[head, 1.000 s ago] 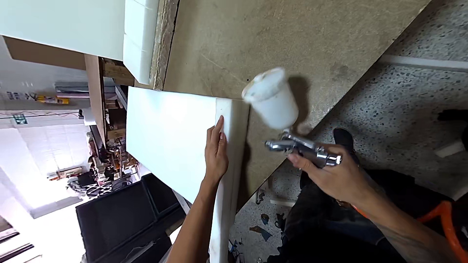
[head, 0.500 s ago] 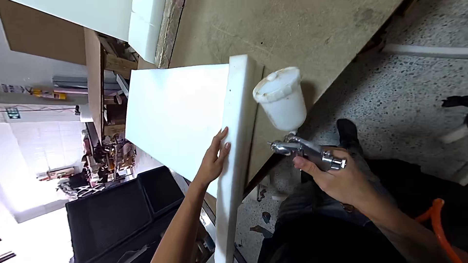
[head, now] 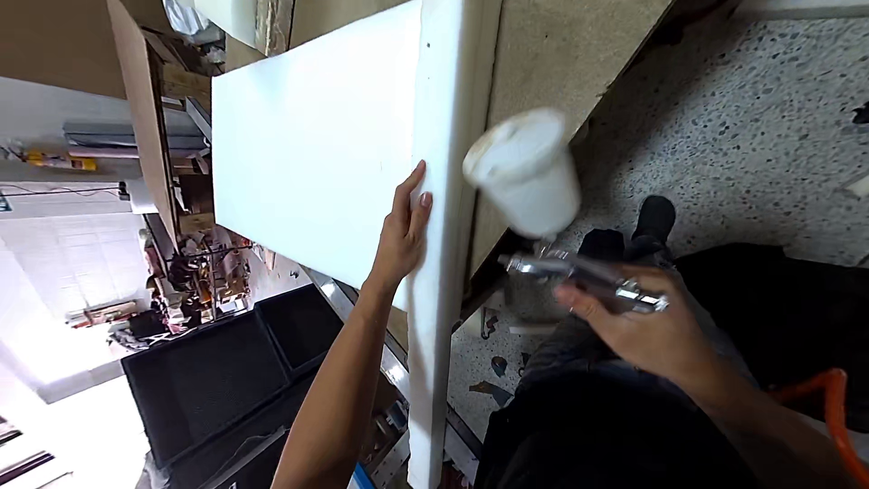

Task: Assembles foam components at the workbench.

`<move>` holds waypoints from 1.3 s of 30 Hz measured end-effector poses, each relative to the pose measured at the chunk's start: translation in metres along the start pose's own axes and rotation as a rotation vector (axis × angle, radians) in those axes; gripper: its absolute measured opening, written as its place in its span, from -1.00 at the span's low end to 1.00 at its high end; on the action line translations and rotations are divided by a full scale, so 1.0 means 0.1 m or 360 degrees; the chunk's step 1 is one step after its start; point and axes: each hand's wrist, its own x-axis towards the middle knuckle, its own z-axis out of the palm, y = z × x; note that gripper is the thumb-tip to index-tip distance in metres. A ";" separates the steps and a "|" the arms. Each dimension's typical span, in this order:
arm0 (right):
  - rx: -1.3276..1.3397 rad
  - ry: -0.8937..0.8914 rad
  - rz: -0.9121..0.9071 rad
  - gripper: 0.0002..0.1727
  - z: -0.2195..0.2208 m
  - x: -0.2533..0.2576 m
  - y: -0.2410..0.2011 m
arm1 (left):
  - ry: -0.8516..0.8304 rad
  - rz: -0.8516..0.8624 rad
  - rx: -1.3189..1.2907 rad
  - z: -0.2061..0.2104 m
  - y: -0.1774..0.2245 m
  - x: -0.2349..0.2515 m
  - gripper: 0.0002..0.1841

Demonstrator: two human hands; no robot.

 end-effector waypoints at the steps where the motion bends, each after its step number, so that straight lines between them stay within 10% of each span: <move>1: 0.0004 0.0058 0.0004 -0.73 -0.01 0.01 -0.02 | -0.0002 -0.0011 -0.0006 0.00 0.00 -0.01 -0.45; 39: -0.0241 -0.0289 -0.0015 -0.69 0.01 -0.61 0.36 | 0.0025 0.0126 -0.0035 0.06 -0.06 0.02 -0.44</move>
